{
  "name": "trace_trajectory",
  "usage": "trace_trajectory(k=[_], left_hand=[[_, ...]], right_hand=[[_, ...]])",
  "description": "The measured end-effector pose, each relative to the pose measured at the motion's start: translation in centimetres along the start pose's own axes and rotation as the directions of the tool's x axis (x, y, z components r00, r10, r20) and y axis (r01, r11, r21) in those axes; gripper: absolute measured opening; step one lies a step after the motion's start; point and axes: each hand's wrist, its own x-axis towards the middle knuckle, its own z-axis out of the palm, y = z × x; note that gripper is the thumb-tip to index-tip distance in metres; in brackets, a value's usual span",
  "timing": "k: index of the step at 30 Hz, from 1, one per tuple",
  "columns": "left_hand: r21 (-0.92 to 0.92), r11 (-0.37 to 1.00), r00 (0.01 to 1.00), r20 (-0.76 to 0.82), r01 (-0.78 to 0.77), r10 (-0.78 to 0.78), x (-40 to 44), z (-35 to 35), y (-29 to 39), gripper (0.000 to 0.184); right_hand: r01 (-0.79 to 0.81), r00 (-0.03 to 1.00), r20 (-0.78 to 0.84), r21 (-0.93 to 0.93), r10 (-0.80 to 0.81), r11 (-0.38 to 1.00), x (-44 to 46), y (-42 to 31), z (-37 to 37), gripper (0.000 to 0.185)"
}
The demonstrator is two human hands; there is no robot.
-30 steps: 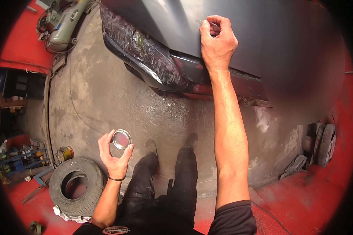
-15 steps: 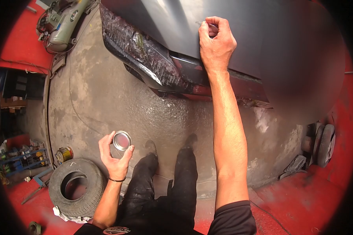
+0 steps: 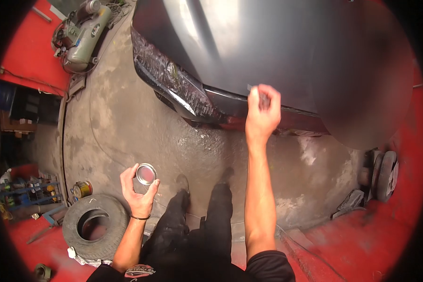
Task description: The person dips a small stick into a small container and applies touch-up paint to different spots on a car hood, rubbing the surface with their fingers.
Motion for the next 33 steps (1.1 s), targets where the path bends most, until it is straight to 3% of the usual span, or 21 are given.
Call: trace_trajectory(k=[3, 8, 10, 12, 15, 21, 24, 27, 33], left_hand=[[-0.035, 0.999, 1.0, 0.018, -0.016, 0.017, 0.1, -2.2, 1.6, 0.074], [-0.069, 0.997, 0.997, 0.063, -0.031, 0.036, 0.2, -6.4, 4.1, 0.072], [-0.093, 0.994, 0.995, 0.078, -0.049, 0.057, -0.1, -8.0, 4.3, 0.071], [-0.115, 0.989, 0.993, 0.068, -0.091, 0.1, -0.1, -8.9, 3.9, 0.07], [-0.114, 0.986, 0.989, 0.08, -0.119, 0.128, -0.4, -10.5, 2.8, 0.071], [-0.103, 0.986, 0.988, 0.072, -0.128, 0.136, -0.7, -13.9, 0.5, 0.072], [-0.046, 0.984, 0.984, 0.015, -0.174, 0.175, -0.7, -15.6, -0.7, 0.068], [-0.045, 0.989, 0.99, -0.03, -0.138, 0.136, -0.9, -16.7, -2.0, 0.07], [-0.031, 0.996, 0.994, -0.074, -0.084, 0.081, -1.7, -18.1, -4.1, 0.07]], right_hand=[[-0.188, 0.982, 0.005, -0.133, 0.19, 0.973, -7.3, -0.7, -5.6, 0.019], [-0.462, 0.88, -0.083, -0.373, 0.467, 0.805, -21.6, -2.7, -15.8, 0.022], [-0.52, 0.848, -0.145, -0.411, 0.51, 0.749, -27.2, -2.8, -19.9, 0.021], [-0.623, 0.782, -0.208, -0.283, 0.588, 0.729, -32.0, -3.4, -23.1, 0.017], [-0.672, 0.728, -0.313, -0.151, 0.61, 0.725, -37.6, -3.3, -26.7, 0.016], [-0.731, 0.677, -0.429, -0.3, 0.598, 0.612, -43.6, -2.7, -29.0, 0.019], [-0.777, 0.626, -0.444, -0.284, 0.642, 0.561, -45.2, -2.2, -29.1, 0.016], [-0.765, 0.643, -0.399, -0.372, 0.653, 0.526, -45.8, -1.7, -29.1, 0.015], [-0.691, 0.72, -0.284, -0.383, 0.634, 0.613, -43.3, -1.8, -28.1, 0.016]])
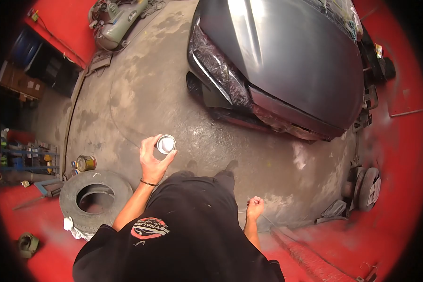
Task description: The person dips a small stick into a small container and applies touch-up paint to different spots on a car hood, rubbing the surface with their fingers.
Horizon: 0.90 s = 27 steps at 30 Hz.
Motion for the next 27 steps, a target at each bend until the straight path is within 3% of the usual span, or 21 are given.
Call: trace_trajectory(k=[8, 27], left_hand=[[-0.01, 0.999, 0.999, -0.021, 0.035, -0.035, -1.4, -0.7, -1.9, 0.069], [-0.035, 0.999, 0.999, 0.037, 0.017, -0.015, -0.7, -0.9, -3.0, 0.068]], right_hand=[[0.054, 0.998, -0.022, -0.038, -0.055, 0.998, -0.1, -4.4, 0.5, 0.016], [-0.008, 0.997, -0.08, -0.063, 0.003, 0.998, -3.8, -2.3, 0.7, 0.016]])
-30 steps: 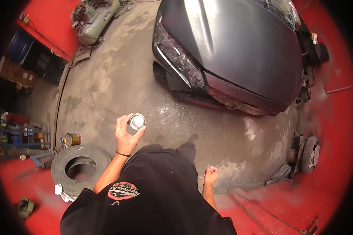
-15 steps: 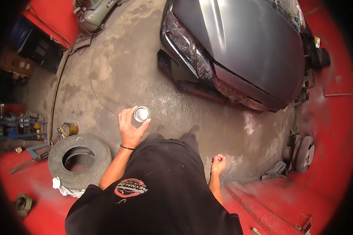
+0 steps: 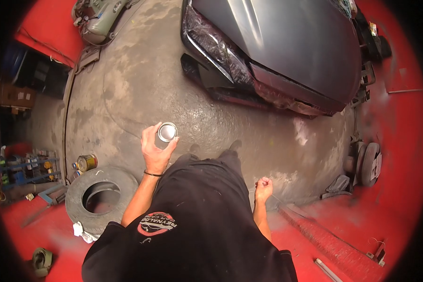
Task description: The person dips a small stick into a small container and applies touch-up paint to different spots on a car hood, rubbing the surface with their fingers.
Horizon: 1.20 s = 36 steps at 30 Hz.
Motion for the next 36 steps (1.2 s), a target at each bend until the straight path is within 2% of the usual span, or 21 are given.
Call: trace_trajectory(k=[6, 11, 15, 23, 26, 27, 30, 36], left_hand=[[-0.041, 0.999, 1.0, 0.016, -0.01, 0.01, 0.4, 0.1, -0.3, 0.069], [-0.031, 0.999, 0.998, 0.056, -0.034, 0.036, 1.7, -0.5, 0.8, 0.067], [-0.036, 0.998, 0.993, 0.108, -0.045, 0.049, 2.8, -0.4, 1.3, 0.068], [-0.037, 0.997, 0.982, 0.177, -0.067, 0.072, 7.9, 2.0, 2.8, 0.07], [-0.045, 0.996, 0.98, 0.178, -0.081, 0.088, 10.3, 3.3, 2.7, 0.071], [-0.049, 0.995, 0.979, 0.181, -0.085, 0.093, 11.2, 3.7, 2.6, 0.072], [-0.042, 0.995, 0.979, 0.179, -0.096, 0.102, 14.2, 4.7, 2.3, 0.073], [-0.006, 0.995, 0.969, 0.225, -0.098, 0.097, 21.0, 6.6, 2.0, 0.073]], right_hand=[[-0.009, 1.0, -0.011, 0.081, 0.01, 0.997, -0.6, 0.9, 0.9, 0.016], [-0.036, 0.995, -0.088, 0.114, 0.047, 0.993, -2.0, 1.0, 2.2, 0.015], [-0.041, 0.994, -0.094, 0.186, 0.06, 0.982, -3.3, 3.6, 3.3, 0.016], [-0.215, 0.966, -0.132, 0.055, 0.221, 0.975, -3.8, 7.4, 5.7, 0.022], [-0.23, 0.962, -0.14, 0.04, 0.234, 0.972, -2.6, 6.2, 7.4, 0.021], [-0.214, 0.968, -0.11, 0.097, 0.225, 0.972, -2.0, 5.9, 8.2, 0.02], [-0.174, 0.977, -0.118, 0.024, 0.175, 0.984, 0.0, 4.4, 11.0, 0.018], [-0.173, 0.979, -0.078, 0.168, 0.188, 0.971, 3.2, -3.7, 18.3, 0.016]])
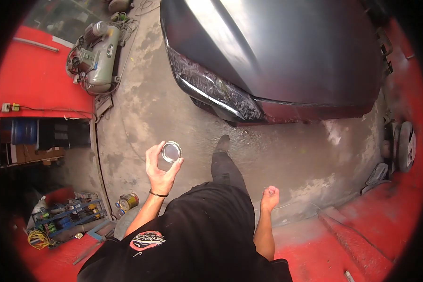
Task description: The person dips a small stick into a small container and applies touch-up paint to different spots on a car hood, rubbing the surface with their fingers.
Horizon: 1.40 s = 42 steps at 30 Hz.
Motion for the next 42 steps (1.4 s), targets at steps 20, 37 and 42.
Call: trace_trajectory(k=[20, 37, 42], left_hand=[[-0.143, 0.944, 0.954, -0.065, -0.298, 0.291, 14.5, 10.9, 2.1, 0.068], [-0.082, 0.988, 0.974, -0.195, -0.134, 0.116, 9.3, 13.9, 2.2, 0.069], [-0.084, 0.991, 0.975, -0.206, -0.101, 0.082, 8.3, 14.9, 2.8, 0.071]], right_hand=[[0.919, 0.318, 0.336, 0.121, -0.887, 0.375, -8.8, -49.5, 18.5, 0.019], [0.997, 0.081, 0.631, -0.042, -0.772, 0.071, -8.7, -48.2, 19.4, 0.014], [1.0, -0.014, 0.674, -0.009, -0.738, -0.027, -7.1, -47.8, 19.8, 0.015]])
